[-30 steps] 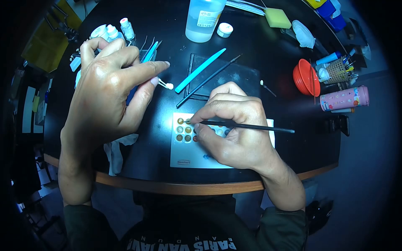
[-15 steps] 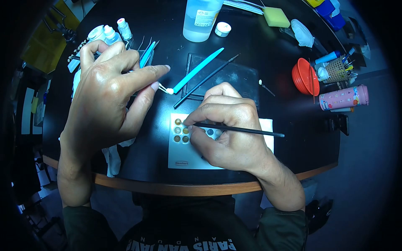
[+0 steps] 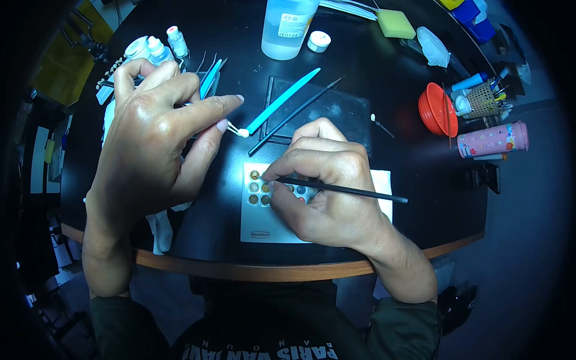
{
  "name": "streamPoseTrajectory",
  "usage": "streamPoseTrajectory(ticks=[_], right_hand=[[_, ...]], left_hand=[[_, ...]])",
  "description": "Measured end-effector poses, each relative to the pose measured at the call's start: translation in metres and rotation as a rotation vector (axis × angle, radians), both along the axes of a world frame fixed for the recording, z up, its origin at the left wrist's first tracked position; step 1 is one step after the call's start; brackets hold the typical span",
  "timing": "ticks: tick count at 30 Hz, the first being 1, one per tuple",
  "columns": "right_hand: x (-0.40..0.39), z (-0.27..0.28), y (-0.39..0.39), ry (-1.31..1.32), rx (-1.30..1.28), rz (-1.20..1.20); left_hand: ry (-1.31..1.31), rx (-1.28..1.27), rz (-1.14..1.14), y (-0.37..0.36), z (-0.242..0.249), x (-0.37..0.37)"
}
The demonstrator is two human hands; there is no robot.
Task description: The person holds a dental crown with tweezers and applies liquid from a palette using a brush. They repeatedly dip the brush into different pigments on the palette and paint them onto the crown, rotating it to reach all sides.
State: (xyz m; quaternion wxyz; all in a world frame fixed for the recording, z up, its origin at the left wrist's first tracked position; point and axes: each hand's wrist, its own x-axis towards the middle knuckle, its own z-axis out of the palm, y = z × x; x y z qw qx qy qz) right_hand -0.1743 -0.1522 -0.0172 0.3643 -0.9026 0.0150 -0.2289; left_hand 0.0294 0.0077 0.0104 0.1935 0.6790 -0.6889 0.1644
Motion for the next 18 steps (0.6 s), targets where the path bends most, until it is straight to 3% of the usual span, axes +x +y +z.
streamPoseTrajectory(ticks=[6,9,12,18], right_hand=[[-0.0024,0.0042,0.0015,0.055,0.007,-0.010],[-0.0020,0.0042,-0.0022,-0.052,-0.017,-0.032],[-0.0071,0.0040,-0.0028,-0.188,0.137,-0.111],[-0.0076,0.0011,-0.0016,-0.386,0.291,0.052]], left_hand=[[0.021,0.006,-0.009,-0.0002,-0.0009,-0.0003],[0.070,0.017,-0.023,0.0000,-0.0011,-0.0011],[0.129,0.028,-0.042,0.0006,0.0000,-0.0036],[0.216,0.058,-0.130,-0.0020,-0.0054,-0.0048]])
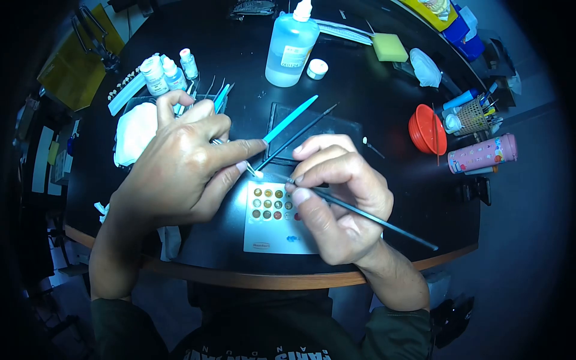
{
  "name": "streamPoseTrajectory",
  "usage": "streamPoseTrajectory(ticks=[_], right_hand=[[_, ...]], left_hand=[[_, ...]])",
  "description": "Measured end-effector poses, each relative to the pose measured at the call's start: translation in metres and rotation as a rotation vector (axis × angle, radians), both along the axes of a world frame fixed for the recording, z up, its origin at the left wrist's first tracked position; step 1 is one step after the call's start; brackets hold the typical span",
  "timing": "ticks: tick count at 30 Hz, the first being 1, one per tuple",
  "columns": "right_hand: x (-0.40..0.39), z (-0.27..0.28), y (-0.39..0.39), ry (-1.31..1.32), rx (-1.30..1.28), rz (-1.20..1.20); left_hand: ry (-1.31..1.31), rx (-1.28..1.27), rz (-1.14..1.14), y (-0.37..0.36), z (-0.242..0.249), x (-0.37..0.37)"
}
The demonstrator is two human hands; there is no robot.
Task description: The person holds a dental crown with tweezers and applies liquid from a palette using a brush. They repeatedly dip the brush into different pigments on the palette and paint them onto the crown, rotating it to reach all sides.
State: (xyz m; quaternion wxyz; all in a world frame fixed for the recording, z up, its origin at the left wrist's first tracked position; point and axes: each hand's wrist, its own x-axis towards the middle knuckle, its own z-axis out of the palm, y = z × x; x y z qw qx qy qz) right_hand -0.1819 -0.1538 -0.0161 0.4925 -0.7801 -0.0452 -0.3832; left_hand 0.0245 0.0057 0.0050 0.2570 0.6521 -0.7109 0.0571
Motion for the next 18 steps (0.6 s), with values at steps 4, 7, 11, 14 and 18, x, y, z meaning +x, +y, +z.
streamPoseTrajectory(ticks=[4,7,11,14,18], right_hand=[[0.0024,0.0020,0.0001,-0.028,-0.164,0.020],[0.0049,0.0049,0.0028,-0.053,-0.205,0.028],[0.0054,0.0008,0.0047,-0.069,-0.232,0.024],[0.0049,0.0035,0.0046,-0.044,-0.263,0.047],[0.0042,0.0032,0.0065,-0.058,-0.243,0.039]], left_hand=[[0.001,0.011,-0.019,-0.0013,-0.0044,-0.0014],[0.013,0.004,-0.046,-0.0015,-0.0049,-0.0014],[0.023,-0.006,-0.086,-0.0025,-0.0057,-0.0016],[0.026,-0.002,-0.106,-0.0018,-0.0054,-0.0010],[0.036,-0.015,-0.122,-0.0018,-0.0026,-0.0008]])
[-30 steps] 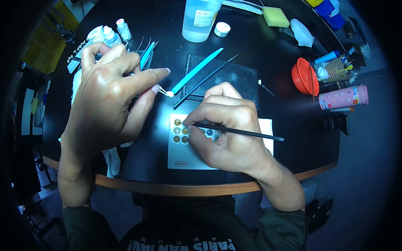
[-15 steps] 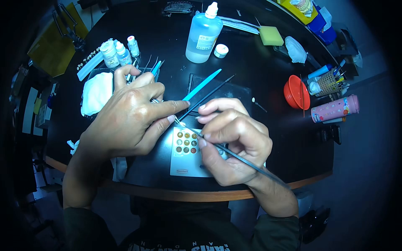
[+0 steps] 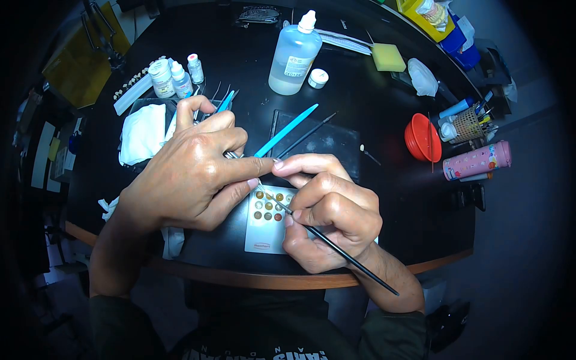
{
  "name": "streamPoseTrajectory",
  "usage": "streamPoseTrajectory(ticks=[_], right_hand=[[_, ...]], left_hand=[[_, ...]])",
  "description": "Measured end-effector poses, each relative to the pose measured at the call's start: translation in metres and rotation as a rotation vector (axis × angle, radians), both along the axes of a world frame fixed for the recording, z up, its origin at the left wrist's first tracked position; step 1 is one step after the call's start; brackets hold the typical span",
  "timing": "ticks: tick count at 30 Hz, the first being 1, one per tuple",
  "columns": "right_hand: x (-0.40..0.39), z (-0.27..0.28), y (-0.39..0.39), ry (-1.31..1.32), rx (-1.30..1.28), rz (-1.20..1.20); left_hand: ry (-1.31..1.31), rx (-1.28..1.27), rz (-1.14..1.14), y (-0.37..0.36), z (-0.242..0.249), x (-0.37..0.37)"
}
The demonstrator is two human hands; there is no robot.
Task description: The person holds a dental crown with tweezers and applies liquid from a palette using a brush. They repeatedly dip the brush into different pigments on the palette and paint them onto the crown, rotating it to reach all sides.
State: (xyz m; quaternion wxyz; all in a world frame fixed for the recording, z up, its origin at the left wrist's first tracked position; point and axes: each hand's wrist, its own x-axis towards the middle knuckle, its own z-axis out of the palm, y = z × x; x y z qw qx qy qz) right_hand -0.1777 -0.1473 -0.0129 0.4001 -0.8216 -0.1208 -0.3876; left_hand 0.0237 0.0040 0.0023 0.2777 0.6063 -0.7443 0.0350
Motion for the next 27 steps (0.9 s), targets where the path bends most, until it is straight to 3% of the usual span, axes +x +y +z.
streamPoseTrajectory(ticks=[27], right_hand=[[-0.0006,0.0013,0.0025,0.000,0.007,-0.006]], left_hand=[[-0.008,-0.007,-0.004,0.0012,0.0010,-0.0008]])
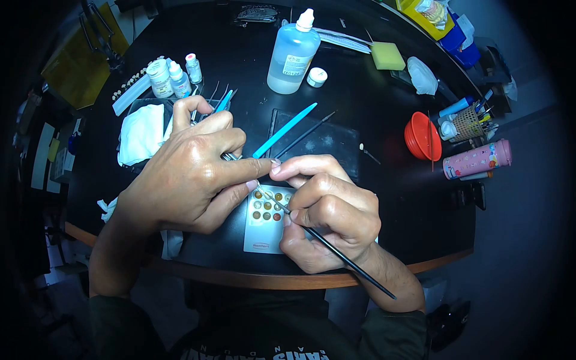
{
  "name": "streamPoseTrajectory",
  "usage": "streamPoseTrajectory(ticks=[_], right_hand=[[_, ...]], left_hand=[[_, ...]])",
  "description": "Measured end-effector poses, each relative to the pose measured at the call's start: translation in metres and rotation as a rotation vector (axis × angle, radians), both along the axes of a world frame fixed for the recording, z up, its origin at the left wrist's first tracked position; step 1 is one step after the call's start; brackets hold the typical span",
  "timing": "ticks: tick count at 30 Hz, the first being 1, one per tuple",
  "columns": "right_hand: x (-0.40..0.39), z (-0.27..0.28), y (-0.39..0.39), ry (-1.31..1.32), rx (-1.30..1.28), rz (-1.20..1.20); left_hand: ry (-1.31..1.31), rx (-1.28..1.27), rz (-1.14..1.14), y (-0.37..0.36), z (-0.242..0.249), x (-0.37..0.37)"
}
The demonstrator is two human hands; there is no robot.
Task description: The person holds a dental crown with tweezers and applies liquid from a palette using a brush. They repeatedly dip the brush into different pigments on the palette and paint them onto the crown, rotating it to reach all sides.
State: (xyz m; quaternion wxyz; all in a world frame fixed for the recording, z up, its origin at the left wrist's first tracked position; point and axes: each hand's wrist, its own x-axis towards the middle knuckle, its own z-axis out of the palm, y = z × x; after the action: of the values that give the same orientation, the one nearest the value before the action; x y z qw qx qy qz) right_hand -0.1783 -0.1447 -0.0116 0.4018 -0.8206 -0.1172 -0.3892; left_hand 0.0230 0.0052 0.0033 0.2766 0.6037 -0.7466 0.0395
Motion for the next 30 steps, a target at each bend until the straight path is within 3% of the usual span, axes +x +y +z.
streamPoseTrajectory(ticks=[30], right_hand=[[-0.004,0.006,0.007,0.040,-0.079,0.050]], left_hand=[[0.074,-0.059,0.006,-0.006,-0.008,-0.002]])
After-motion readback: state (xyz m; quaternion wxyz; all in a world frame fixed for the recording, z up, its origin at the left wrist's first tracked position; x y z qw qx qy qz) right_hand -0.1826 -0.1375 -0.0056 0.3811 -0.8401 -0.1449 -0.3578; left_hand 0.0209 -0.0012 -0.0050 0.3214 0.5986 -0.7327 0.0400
